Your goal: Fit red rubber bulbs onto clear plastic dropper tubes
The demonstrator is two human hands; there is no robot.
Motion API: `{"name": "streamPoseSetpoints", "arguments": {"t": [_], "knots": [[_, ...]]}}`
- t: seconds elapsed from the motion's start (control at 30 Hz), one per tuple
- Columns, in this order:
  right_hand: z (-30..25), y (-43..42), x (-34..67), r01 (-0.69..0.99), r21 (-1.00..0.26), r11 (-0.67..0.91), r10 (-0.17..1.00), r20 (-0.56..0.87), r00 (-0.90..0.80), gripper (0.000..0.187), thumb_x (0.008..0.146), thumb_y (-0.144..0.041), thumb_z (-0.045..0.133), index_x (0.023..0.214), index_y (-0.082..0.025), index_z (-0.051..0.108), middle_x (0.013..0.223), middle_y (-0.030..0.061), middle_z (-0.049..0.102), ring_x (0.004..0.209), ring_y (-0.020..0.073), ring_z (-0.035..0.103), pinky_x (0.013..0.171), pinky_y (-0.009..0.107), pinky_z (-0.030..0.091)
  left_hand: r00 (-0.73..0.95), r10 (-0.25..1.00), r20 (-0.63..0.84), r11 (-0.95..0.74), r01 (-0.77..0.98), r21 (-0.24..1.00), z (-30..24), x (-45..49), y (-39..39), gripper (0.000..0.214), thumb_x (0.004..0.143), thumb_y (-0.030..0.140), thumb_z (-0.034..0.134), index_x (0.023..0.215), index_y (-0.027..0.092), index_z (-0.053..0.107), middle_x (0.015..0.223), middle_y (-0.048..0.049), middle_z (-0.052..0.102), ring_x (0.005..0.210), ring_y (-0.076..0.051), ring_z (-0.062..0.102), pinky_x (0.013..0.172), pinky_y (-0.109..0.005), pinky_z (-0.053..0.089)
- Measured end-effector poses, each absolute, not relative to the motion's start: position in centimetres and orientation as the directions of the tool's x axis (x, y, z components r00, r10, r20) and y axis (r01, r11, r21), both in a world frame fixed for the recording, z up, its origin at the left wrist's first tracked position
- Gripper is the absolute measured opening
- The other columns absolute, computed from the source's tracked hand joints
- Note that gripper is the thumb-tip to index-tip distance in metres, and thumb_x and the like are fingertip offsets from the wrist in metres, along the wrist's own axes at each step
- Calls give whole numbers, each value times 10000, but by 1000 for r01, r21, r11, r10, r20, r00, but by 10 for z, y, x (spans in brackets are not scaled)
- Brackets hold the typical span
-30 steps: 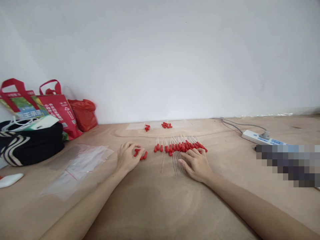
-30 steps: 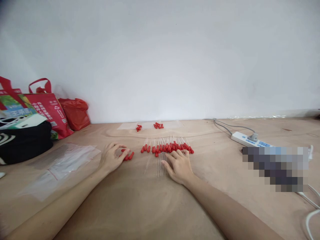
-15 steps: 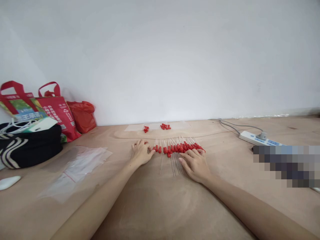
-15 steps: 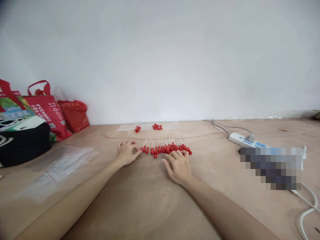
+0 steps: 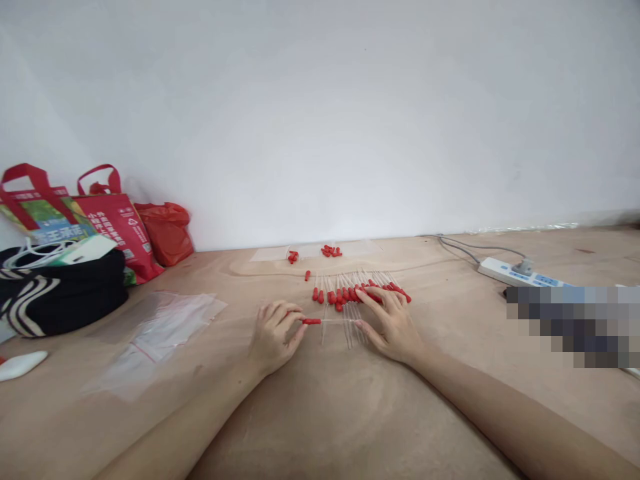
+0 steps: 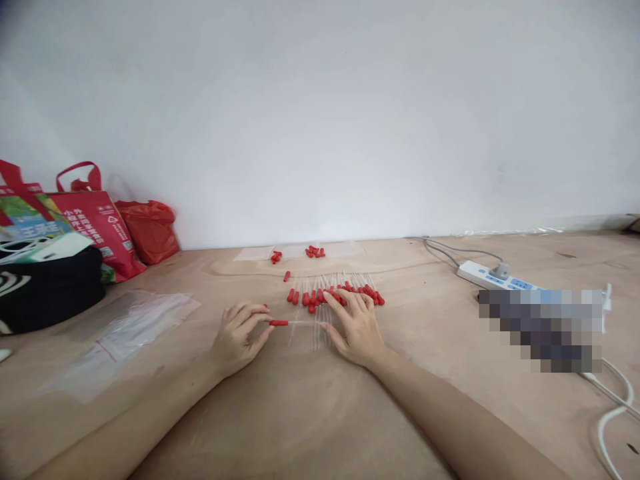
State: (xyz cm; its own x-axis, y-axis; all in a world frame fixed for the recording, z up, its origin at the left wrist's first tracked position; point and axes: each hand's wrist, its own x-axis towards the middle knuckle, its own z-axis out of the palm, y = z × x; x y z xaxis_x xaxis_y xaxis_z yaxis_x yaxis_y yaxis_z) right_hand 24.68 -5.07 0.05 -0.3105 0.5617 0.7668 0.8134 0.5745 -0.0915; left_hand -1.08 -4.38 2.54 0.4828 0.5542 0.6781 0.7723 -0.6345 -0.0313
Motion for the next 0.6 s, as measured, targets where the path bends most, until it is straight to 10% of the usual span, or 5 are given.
{"name": "streamPoseSetpoints", "arguments": {"t": [0.6], "knots": [[-2,-52,231,708,15,706,479,726,-493,186,838,-231,440,899,-223,617,677,-10,587,739,127,458,894,380,227,604,464,648,-782,623,-20,17,14,-44,261,794,342,514,999,189,567,997,-66,601,937,-201,506,824,-353,367]]}}
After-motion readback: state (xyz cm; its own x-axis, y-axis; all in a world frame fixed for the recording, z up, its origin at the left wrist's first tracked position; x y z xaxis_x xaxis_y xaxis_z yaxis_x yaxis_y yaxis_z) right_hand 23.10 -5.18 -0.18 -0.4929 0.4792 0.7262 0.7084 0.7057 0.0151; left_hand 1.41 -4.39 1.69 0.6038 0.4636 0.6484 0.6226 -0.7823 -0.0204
